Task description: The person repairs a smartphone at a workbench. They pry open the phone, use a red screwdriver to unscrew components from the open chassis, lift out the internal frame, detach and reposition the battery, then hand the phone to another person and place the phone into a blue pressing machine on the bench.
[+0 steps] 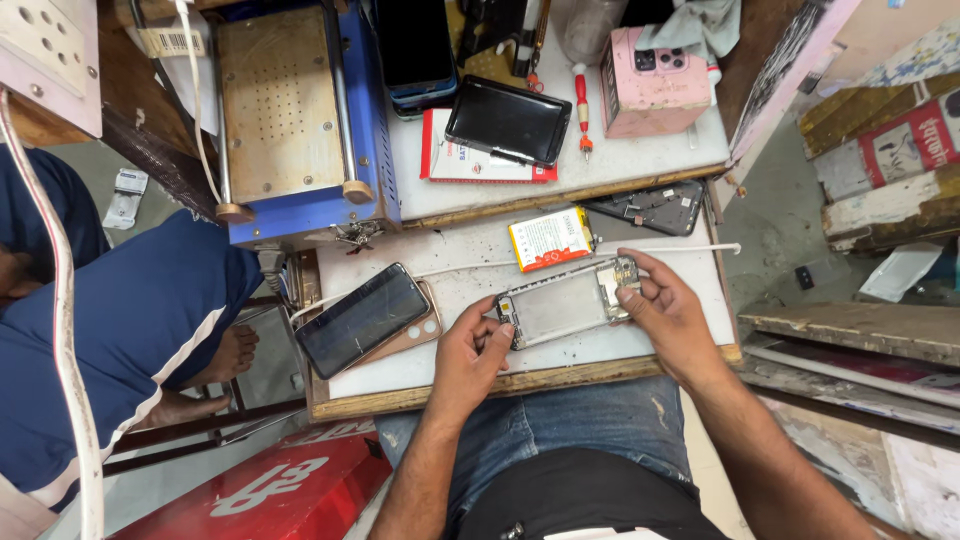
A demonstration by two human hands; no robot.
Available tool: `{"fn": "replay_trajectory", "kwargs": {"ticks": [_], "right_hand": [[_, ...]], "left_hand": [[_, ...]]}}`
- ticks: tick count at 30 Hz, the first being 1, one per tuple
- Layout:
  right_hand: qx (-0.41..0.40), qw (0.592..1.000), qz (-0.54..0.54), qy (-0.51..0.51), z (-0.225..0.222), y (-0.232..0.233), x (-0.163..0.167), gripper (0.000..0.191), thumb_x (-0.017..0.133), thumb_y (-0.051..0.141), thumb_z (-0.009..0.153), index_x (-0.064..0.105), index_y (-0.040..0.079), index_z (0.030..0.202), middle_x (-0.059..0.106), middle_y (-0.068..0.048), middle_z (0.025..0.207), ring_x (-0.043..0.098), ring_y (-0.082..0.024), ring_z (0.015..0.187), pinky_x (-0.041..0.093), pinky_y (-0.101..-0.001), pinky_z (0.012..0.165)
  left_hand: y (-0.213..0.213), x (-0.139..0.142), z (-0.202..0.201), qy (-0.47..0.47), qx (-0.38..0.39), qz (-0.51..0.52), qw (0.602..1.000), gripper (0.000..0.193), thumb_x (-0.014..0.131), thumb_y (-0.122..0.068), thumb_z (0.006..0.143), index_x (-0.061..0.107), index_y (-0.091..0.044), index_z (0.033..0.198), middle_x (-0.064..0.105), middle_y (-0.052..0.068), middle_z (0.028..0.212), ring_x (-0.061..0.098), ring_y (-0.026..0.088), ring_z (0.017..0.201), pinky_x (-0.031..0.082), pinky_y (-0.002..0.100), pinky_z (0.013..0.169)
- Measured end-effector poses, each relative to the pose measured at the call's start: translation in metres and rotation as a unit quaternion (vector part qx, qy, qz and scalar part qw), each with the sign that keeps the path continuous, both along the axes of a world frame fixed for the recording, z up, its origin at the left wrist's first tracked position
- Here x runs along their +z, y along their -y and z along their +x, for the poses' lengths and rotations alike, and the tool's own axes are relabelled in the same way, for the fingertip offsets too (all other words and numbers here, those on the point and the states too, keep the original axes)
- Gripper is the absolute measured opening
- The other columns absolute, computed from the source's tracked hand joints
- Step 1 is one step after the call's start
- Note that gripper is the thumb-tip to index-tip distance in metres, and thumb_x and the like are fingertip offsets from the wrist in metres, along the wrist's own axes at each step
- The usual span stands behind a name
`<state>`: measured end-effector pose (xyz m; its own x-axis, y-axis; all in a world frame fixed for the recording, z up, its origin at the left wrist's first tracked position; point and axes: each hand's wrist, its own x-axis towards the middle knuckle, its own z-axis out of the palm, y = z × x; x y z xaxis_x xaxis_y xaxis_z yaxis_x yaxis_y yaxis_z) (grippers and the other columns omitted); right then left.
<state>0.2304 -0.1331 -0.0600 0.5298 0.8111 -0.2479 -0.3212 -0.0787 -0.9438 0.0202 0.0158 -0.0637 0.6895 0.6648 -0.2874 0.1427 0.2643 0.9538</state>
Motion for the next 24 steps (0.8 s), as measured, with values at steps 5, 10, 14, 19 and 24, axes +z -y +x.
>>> {"fn": "replay_trajectory", "kwargs": {"ticks": [5, 10, 14, 19, 24], "right_hand": [[0.017, 1.000, -0.010, 0.005, -0.004, 0.005, 0.002, 0.058, 0.060, 0.004, 0.101, 0.042, 0.000, 0.156, 0.070, -0.012, 0.114, 0.066, -0.012, 0.097, 0.058, -0.0288, 0.083], [0.032, 0.994, -0.052, 0.093, -0.001, 0.004, 0.008, 0.060, 0.059, 0.004, 0.098, 0.040, 0.002, 0.154, 0.069, -0.012, 0.121, 0.067, -0.011, 0.103, 0.060, -0.0287, 0.084], [0.034, 0.984, -0.121, 0.122, 0.001, 0.008, 0.011, 0.063, 0.063, 0.006, 0.094, 0.042, 0.007, 0.153, 0.071, -0.014, 0.117, 0.069, -0.013, 0.098, 0.061, -0.0290, 0.082], [0.055, 0.950, -0.144, 0.270, -0.001, 0.014, 0.008, 0.059, 0.069, 0.009, 0.093, 0.050, 0.007, 0.149, 0.068, -0.017, 0.119, 0.069, -0.014, 0.092, 0.061, -0.0263, 0.086], [0.018, 0.943, -0.173, 0.285, -0.007, 0.011, 0.004, 0.056, 0.068, 0.009, 0.092, 0.053, 0.006, 0.145, 0.072, -0.013, 0.122, 0.071, -0.013, 0.089, 0.059, -0.0272, 0.075]], "left_hand": [[0.002, -0.001, 0.002, 0.028, 0.023, -0.025, 0.999, 0.044, 0.065, -0.010, 0.099, 0.055, 0.010, 0.136, 0.069, 0.003, 0.090, 0.059, 0.005, 0.068, 0.053, 0.022, 0.057], [0.003, -0.001, 0.004, -0.001, 0.029, 0.005, 1.000, 0.036, 0.066, -0.011, 0.097, 0.062, 0.007, 0.128, 0.069, 0.003, 0.085, 0.057, 0.005, 0.064, 0.049, 0.022, 0.052], [0.004, 0.002, 0.000, -0.023, 0.017, -0.005, 1.000, 0.033, 0.065, -0.012, 0.098, 0.066, 0.005, 0.127, 0.070, 0.003, 0.083, 0.054, 0.006, 0.062, 0.044, 0.022, 0.050], [-0.001, 0.004, -0.011, -0.105, -0.007, 0.144, 0.984, 0.038, 0.067, -0.013, 0.098, 0.061, 0.003, 0.132, 0.079, 0.009, 0.086, 0.071, 0.012, 0.072, 0.055, 0.027, 0.063], [0.002, 0.005, -0.011, -0.191, 0.007, 0.213, 0.958, 0.046, 0.069, -0.018, 0.094, 0.060, -0.001, 0.136, 0.077, 0.013, 0.083, 0.075, 0.021, 0.071, 0.057, 0.032, 0.065]]}}
